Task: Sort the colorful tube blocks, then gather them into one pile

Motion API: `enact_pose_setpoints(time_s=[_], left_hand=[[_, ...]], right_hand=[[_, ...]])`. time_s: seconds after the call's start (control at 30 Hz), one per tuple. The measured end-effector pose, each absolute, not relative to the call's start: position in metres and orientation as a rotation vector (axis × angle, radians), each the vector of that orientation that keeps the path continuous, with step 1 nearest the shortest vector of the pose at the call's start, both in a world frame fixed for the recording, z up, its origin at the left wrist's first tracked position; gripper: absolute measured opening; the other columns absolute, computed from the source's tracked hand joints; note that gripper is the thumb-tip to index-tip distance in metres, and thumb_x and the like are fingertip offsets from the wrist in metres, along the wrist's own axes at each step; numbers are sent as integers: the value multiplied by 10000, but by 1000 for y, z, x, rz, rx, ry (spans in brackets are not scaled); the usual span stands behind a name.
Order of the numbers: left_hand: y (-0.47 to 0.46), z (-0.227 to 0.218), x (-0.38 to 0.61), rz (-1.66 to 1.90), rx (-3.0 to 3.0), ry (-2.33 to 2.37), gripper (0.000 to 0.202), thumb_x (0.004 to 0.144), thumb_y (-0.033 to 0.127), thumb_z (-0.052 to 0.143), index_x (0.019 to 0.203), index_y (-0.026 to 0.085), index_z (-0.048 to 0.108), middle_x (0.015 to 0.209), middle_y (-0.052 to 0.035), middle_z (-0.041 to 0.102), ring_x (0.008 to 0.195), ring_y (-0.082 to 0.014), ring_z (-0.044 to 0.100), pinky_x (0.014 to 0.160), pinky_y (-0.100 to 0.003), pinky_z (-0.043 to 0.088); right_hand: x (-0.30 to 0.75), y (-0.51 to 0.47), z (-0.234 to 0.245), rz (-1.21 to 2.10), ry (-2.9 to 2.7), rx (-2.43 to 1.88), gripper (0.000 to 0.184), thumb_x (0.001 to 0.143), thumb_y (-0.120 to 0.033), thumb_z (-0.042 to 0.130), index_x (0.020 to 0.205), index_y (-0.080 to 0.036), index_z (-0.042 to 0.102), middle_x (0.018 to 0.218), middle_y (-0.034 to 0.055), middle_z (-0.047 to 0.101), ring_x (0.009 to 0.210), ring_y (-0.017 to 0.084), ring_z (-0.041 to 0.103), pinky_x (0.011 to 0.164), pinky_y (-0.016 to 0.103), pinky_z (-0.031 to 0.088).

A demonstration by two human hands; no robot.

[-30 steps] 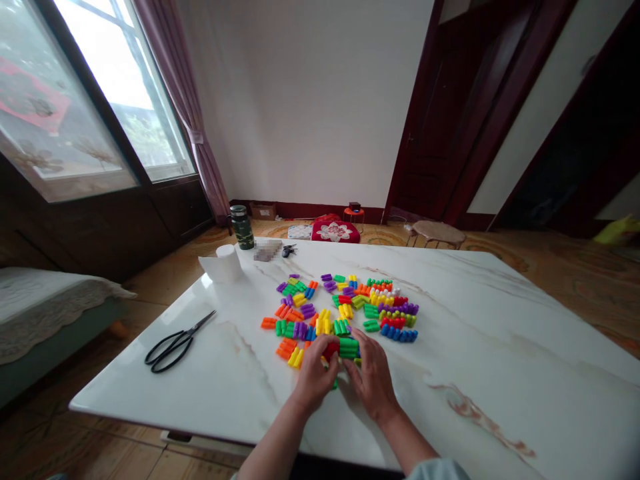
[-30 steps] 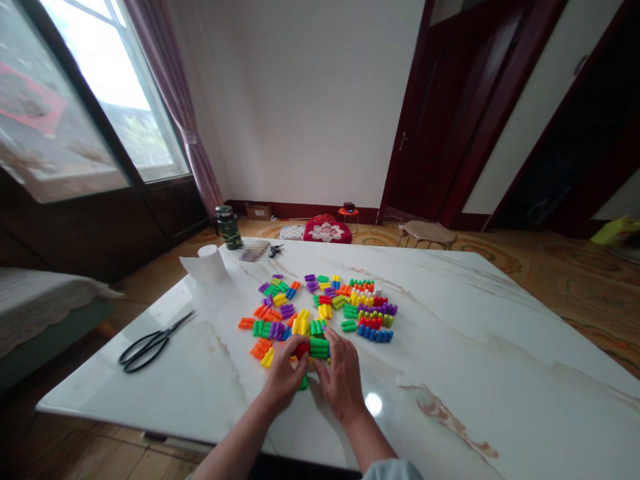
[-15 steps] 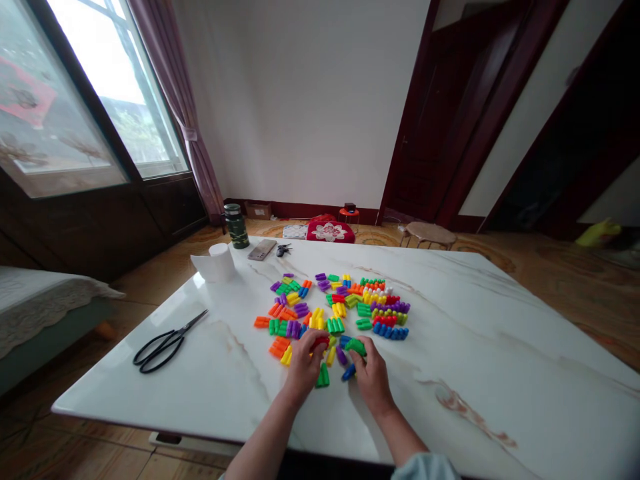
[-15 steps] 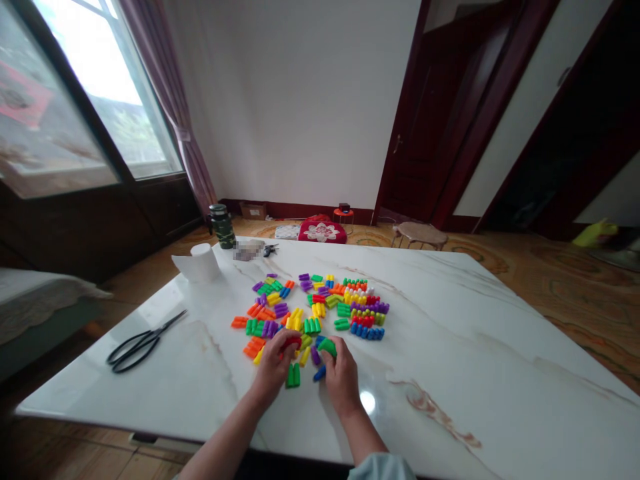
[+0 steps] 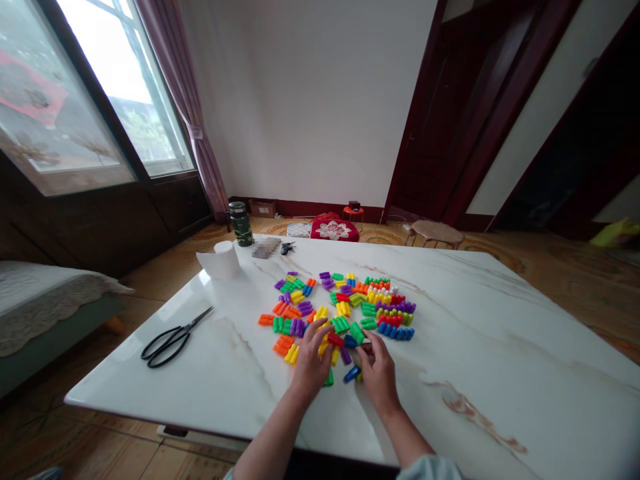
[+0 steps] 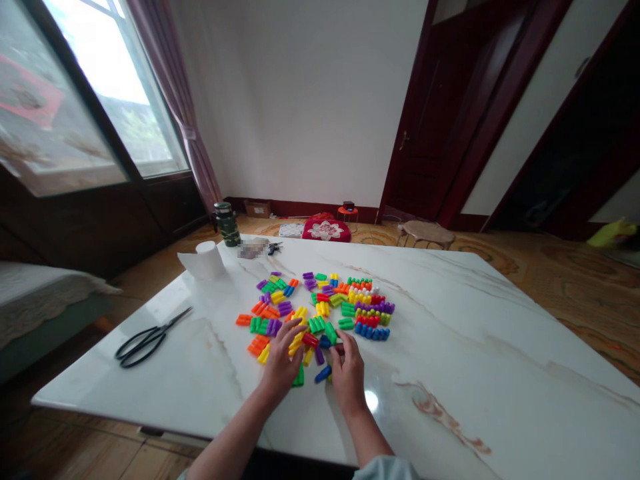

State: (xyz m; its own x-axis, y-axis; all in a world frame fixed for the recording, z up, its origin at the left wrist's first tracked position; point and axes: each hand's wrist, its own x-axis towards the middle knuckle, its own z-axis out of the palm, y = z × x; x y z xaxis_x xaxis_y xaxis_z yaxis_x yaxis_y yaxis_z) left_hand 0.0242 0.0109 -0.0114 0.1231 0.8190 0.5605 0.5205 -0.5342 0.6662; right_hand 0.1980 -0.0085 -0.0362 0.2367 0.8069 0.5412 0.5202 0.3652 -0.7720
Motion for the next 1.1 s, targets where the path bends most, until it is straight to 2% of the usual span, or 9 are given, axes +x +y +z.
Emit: enact_pose_setpoints(time_s=[0.07,0.17,0.23,0.43,0.6,0.77,0.9,1.0,1.1], left_hand=[[9,-11,26,1310,2159,1374,401,842,119,535,1217,245,598,1357,-111,545,1285,-274,505,1025,-493,476],[6,-10,29,1143,2297,1458,472,783,192,647,1250,245,607,1438,-132,488,1357,-359,413,1078,-593,390],[4,-9,31,1016,2360,1449,519,750,205,681,1262,261,612,1434,-115,508,1361,-378,403,1087,-608,372],[1,2,30,923,2368,1283,444,766,125,630,1184,272,659,1211,-52,677,1198,-289,551,999,-479,485],[-2,10,31,940,2344,1232,269,785,187,684,1042,262,701,1055,-53,714,1017,-260,601,874,-423,523],[6,11,26,1027,2295,1201,366,773,316,738,1131,265,677,1217,-79,651,1140,-277,573,959,-437,497],[30,15,9,1097,2217,1502,259,877,250,584,1123,237,667,1176,-98,650,1099,-256,600,928,-416,499],[49,22,0,906,2226,1830,286,821,207,618,1101,197,678,1095,-125,672,1063,-291,603,909,-431,479],[62,29,3,631,2256,1983,287,786,259,656,1057,179,706,1023,-146,691,1063,-338,588,860,-432,469]], right_hand=[[198,-8,-37,291,-1444,-1273,335,904,-218,457,1221,-205,566,1173,105,624,895,195,659,797,395,591],[199,-7,-38,193,-1513,-1290,314,883,-186,476,1179,-205,581,1213,115,609,1109,246,596,951,478,529],[200,-6,-39,147,-1570,-1314,304,873,-186,507,1164,-200,593,1219,122,610,1177,266,552,1007,509,486],[199,-7,-37,133,-1669,-1359,229,857,-189,549,1073,-205,625,1213,122,611,1153,274,552,990,499,494],[199,-6,-40,109,-1654,-1336,327,849,-188,539,1174,-203,578,1230,135,606,1171,288,548,986,522,488],[201,-2,-44,105,-1661,-1345,299,866,-211,529,1159,-209,589,1234,126,606,1175,282,543,984,515,486],[200,-2,-44,94,-1664,-1358,271,852,-222,540,1114,-212,612,1223,119,609,1153,282,552,967,503,494],[200,-1,-44,80,-1664,-1375,254,839,-213,550,1083,-213,620,1215,115,610,1145,279,553,967,496,492],[199,-1,-44,77,-1674,-1380,245,836,-203,556,1072,-208,621,1214,117,609,1145,277,553,971,494,491]])
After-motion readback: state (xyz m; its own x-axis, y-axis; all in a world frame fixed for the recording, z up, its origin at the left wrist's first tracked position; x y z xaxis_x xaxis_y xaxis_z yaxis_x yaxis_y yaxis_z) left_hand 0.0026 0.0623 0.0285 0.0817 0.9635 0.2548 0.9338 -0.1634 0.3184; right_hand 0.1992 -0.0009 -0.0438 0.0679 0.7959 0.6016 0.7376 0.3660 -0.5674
